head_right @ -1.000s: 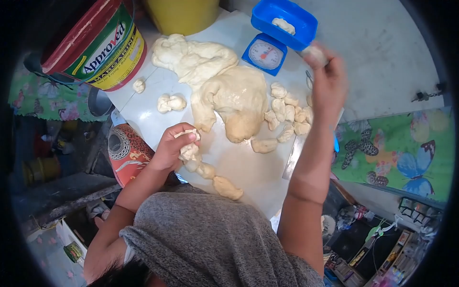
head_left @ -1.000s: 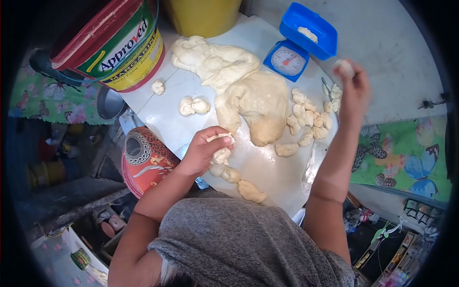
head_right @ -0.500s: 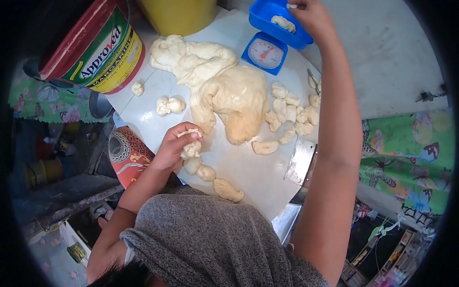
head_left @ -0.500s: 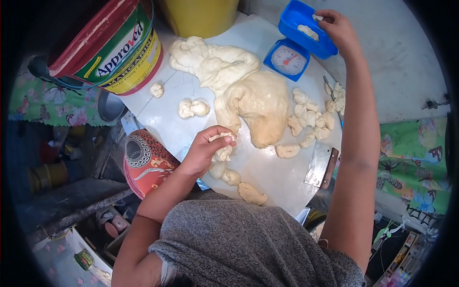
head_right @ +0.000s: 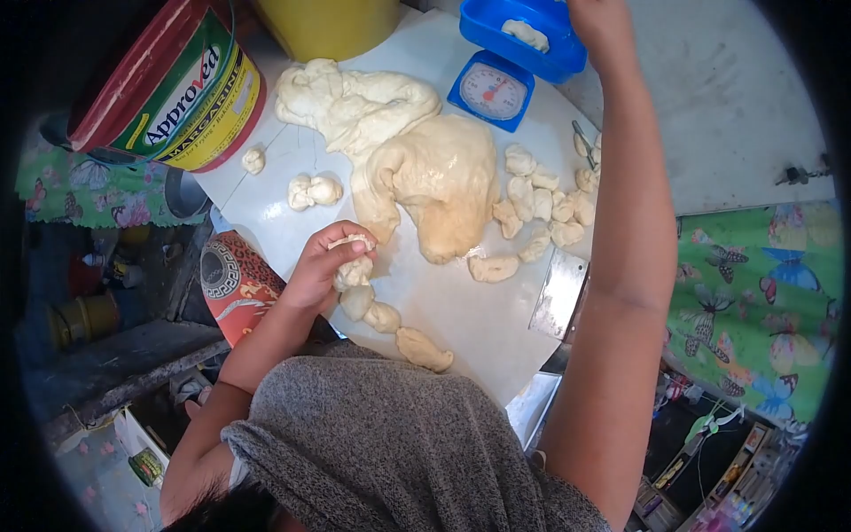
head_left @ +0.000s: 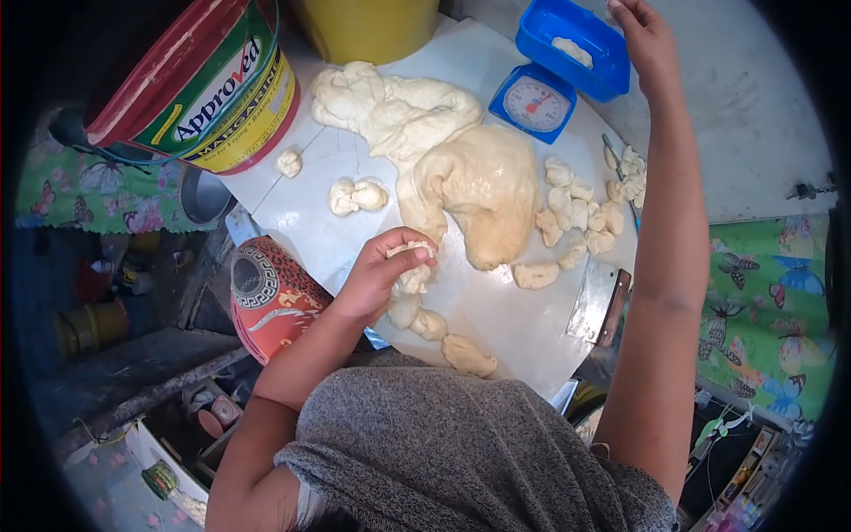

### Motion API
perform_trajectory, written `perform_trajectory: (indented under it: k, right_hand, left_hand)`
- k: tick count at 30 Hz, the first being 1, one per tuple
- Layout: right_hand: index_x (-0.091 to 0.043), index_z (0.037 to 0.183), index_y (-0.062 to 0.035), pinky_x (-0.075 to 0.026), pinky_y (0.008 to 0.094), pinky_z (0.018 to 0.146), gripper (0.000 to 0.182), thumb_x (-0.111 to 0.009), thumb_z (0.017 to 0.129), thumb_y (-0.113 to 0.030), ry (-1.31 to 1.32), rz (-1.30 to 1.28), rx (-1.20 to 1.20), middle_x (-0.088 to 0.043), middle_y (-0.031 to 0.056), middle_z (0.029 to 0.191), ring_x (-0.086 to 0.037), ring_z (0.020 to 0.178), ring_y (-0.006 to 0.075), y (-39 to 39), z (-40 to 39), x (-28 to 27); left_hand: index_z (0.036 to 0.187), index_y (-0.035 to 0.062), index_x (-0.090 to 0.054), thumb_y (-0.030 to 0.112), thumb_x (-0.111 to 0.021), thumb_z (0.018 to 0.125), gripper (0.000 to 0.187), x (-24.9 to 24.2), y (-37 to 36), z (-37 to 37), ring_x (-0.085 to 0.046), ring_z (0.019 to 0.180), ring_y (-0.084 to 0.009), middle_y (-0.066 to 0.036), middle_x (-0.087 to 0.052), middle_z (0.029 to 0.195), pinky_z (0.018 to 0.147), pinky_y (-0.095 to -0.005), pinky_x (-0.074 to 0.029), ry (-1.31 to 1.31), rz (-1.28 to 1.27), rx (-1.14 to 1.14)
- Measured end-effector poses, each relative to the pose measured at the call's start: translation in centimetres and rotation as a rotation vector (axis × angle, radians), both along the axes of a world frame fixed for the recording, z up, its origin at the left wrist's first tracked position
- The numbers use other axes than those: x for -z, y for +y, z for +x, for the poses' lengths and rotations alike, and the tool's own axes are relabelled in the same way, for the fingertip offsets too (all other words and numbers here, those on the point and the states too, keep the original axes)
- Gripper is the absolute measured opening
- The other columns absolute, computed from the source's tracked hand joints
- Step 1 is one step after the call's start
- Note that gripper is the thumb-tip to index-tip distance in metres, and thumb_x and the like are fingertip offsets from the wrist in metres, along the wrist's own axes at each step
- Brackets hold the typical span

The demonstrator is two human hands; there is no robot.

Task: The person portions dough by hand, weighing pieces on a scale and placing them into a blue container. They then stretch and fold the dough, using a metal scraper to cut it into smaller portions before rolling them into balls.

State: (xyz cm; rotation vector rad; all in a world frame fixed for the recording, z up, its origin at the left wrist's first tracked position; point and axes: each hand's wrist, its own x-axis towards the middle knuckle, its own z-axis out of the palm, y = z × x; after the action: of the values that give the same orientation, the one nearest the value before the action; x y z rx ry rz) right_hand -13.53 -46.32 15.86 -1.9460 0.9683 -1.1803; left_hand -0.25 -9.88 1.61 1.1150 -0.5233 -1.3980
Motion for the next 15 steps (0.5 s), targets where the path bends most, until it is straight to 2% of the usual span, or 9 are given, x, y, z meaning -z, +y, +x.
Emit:
perform_trajectory:
  k: [1, 3, 5, 10, 12, 14, 15]
  right_hand:
    - [-0.059, 0.090, -0.0025, -0.046, 0.0259, 0.062, 0.015, -0.056, 0.082, -0.014, 0.000, 0.000, 0.001, -0.055, 0.0022, 0.073, -0.053, 0.064, 0.0121, -0.4, -0.1, 0.1]
    - [-0.059, 0.087, -0.0043, -0.046, 0.0273, 0.062, 0.017, -0.054, 0.083, -0.020, -0.423, 0.271, -0.157, -0.053, 0.0027, 0.069, -0.052, 0.063, 0.0141, -1.1, -0.2, 0.3]
    - [-0.059, 0.090, -0.0046, -0.046, 0.0280, 0.064, 0.018, -0.055, 0.082, -0.020, -0.384, 0.247, -0.155, -0.054, 0.0038, 0.072, -0.052, 0.066, 0.0149, -1.3, -0.4, -0.3]
    - [-0.058, 0.108, -0.0059, -0.046, 0.0314, 0.075, 0.035, -0.061, 0.077, -0.021, 0.341, -0.053, -0.110, -0.060, 0.0092, 0.090, -0.057, 0.081, 0.0186, -1.6, -0.2, 0.1]
    - [-0.057, 0.115, -0.0064, -0.046, 0.0328, 0.079, 0.043, -0.064, 0.075, -0.022, 0.581, -0.110, -0.125, -0.062, 0.0113, 0.097, -0.059, 0.087, 0.0201, -1.7, 0.1, 0.9]
    - [-0.058, 0.112, -0.0071, -0.046, 0.0341, 0.079, 0.043, -0.066, 0.073, -0.023, 0.737, -0.144, -0.131, -0.062, 0.0124, 0.096, -0.059, 0.087, 0.0222, -3.5, 0.3, 2.7]
    - [-0.059, 0.109, -0.0078, -0.046, 0.0354, 0.079, 0.043, -0.069, 0.071, -0.025, 0.895, -0.176, -0.137, -0.061, 0.0136, 0.096, -0.059, 0.087, 0.0244, -3.6, 0.5, 3.1]
  left_hand:
    - [0.093, 0.0014, -0.061, 0.011, -0.058, 0.085, 0.013, 0.1, 0.0, 0.0, -0.056, 0.084, -0.0116, -0.004, -0.061, 0.087, 0.081, -0.0257, -0.042, 0.000, 0.000, 0.001]
    - [0.093, 0.0013, -0.061, 0.011, -0.058, 0.084, 0.013, 0.3, 0.0, 0.0, -0.056, 0.084, -0.0115, -0.005, -0.061, 0.087, 0.081, -0.0258, -0.041, 0.007, -0.011, 0.001]
    - [0.093, 0.0013, -0.061, 0.011, -0.058, 0.084, 0.013, 0.1, 0.0, -0.1, -0.056, 0.084, -0.0114, -0.005, -0.061, 0.086, 0.081, -0.0257, -0.041, 0.006, -0.015, -0.003]
    - [0.093, 0.0012, -0.060, 0.012, -0.058, 0.085, 0.014, 0.0, 0.0, -0.1, -0.056, 0.084, -0.0112, -0.005, -0.061, 0.086, 0.081, -0.0254, -0.041, 0.010, -0.025, -0.004]
    - [0.093, 0.0021, -0.059, 0.011, -0.057, 0.084, 0.013, 0.3, 0.0, 0.0, -0.058, 0.081, -0.0101, -0.005, -0.062, 0.086, 0.076, -0.0239, -0.044, -0.020, -0.008, 0.003]
    - [0.093, 0.0021, -0.059, 0.011, -0.057, 0.084, 0.013, 0.2, 0.0, 0.0, -0.058, 0.081, -0.0101, -0.004, -0.062, 0.087, 0.076, -0.0240, -0.044, -0.038, -0.009, 0.006]
    - [0.093, 0.0021, -0.059, 0.011, -0.057, 0.084, 0.013, 0.1, 0.0, 0.0, -0.058, 0.081, -0.0102, -0.004, -0.062, 0.087, 0.076, -0.0242, -0.044, -0.054, -0.008, 0.009]
